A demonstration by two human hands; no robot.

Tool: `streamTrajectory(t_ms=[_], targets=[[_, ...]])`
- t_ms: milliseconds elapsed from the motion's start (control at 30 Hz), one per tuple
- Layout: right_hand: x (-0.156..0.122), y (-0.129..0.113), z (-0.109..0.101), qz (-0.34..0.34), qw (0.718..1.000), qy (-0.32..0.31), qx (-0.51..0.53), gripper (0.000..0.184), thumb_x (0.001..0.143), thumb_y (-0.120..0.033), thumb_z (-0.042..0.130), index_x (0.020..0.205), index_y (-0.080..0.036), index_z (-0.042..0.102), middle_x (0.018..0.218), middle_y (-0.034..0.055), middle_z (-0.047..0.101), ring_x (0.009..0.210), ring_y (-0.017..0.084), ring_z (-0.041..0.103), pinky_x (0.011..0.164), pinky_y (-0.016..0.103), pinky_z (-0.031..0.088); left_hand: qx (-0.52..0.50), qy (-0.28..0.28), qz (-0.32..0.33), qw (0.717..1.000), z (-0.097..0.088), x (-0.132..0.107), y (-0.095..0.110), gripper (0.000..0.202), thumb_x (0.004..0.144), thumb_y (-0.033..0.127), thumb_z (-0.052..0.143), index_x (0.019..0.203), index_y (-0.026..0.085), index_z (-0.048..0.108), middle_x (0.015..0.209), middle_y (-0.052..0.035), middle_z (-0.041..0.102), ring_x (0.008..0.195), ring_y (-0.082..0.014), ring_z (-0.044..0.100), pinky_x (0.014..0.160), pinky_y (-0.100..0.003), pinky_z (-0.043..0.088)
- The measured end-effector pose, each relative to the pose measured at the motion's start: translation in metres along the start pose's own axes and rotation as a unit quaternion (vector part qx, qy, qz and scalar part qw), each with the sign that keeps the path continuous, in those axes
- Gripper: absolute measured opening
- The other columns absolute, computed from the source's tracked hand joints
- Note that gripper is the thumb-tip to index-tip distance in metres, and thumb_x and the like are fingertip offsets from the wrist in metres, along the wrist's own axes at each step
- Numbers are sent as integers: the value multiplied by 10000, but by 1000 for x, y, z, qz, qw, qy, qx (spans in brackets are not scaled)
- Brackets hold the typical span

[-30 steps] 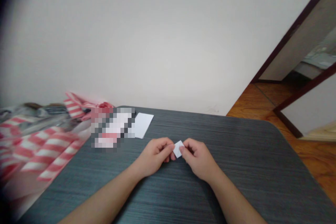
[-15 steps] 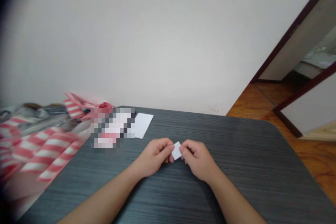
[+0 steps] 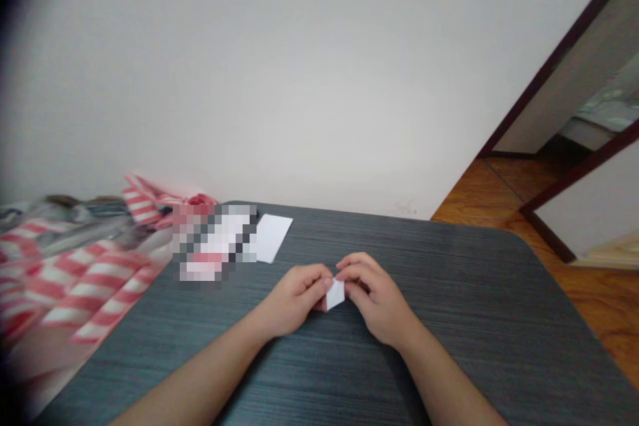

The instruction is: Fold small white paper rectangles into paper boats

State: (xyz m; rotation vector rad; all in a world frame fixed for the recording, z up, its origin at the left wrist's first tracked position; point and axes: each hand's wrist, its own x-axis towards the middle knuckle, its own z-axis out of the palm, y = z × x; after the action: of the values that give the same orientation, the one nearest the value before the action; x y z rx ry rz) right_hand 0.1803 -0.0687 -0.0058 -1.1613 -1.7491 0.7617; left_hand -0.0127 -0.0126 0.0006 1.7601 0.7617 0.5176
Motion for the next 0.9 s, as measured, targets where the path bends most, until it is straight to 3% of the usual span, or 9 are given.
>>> streamTrajectory(t_ms=[200,267,367,567,767,833,900], targets=[[0,-1,2,1,1000,19,4,144,917,-126,526,863,-214,627,1038,64,599,990,197,582,873,330,449,1,-16,9,1000,2,0,2,282,952,335,459,839,156,645,710,0,633,603,-105,525,580,-209,376],[0,-1,3,18,999,27,10,144,922,-122,510,864,-211,607,962,50,607,884,177,593,800,306,462,-9,-9,3,1000,2,0,0,293,958,354,447,897,159,658,762,-13,657,603,-105,534,575,-210,380],[0,-2,2,47,999,26,-4,141,928,-127,504,874,-211,604,814,16,595,727,152,571,687,275,451,-14,7,0,1000,1,1,-3,356,973,380,406,870,150,658,684,-6,626,580,-110,531,578,-216,393],[2,-4,2,20,999,5,-36,144,918,-164,545,921,-205,683,863,41,655,805,169,616,741,284,464,-9,10,3,1000,0,0,-2,385,958,428,437,779,145,626,583,15,562,558,-111,513,553,-213,372],[-3,4,8,115,993,38,7,195,900,-232,559,1077,-195,630,829,33,658,734,169,617,667,274,472,7,27,-22,999,1,0,-2,357,943,411,471,761,152,636,567,22,557,534,-99,485,528,-202,340],[-2,3,7,133,991,27,-8,104,892,-241,564,927,-184,643,725,6,621,650,148,576,613,253,440,-8,33,-25,999,1,0,-3,350,945,404,461,789,152,647,553,25,550,520,-100,482,525,-202,345],[-1,0,6,134,990,4,-37,160,894,-235,551,762,-181,624,622,-20,558,577,127,514,566,240,395,-17,38,-24,999,0,0,-4,341,942,389,464,778,150,642,546,25,546,514,-100,482,522,-203,347]])
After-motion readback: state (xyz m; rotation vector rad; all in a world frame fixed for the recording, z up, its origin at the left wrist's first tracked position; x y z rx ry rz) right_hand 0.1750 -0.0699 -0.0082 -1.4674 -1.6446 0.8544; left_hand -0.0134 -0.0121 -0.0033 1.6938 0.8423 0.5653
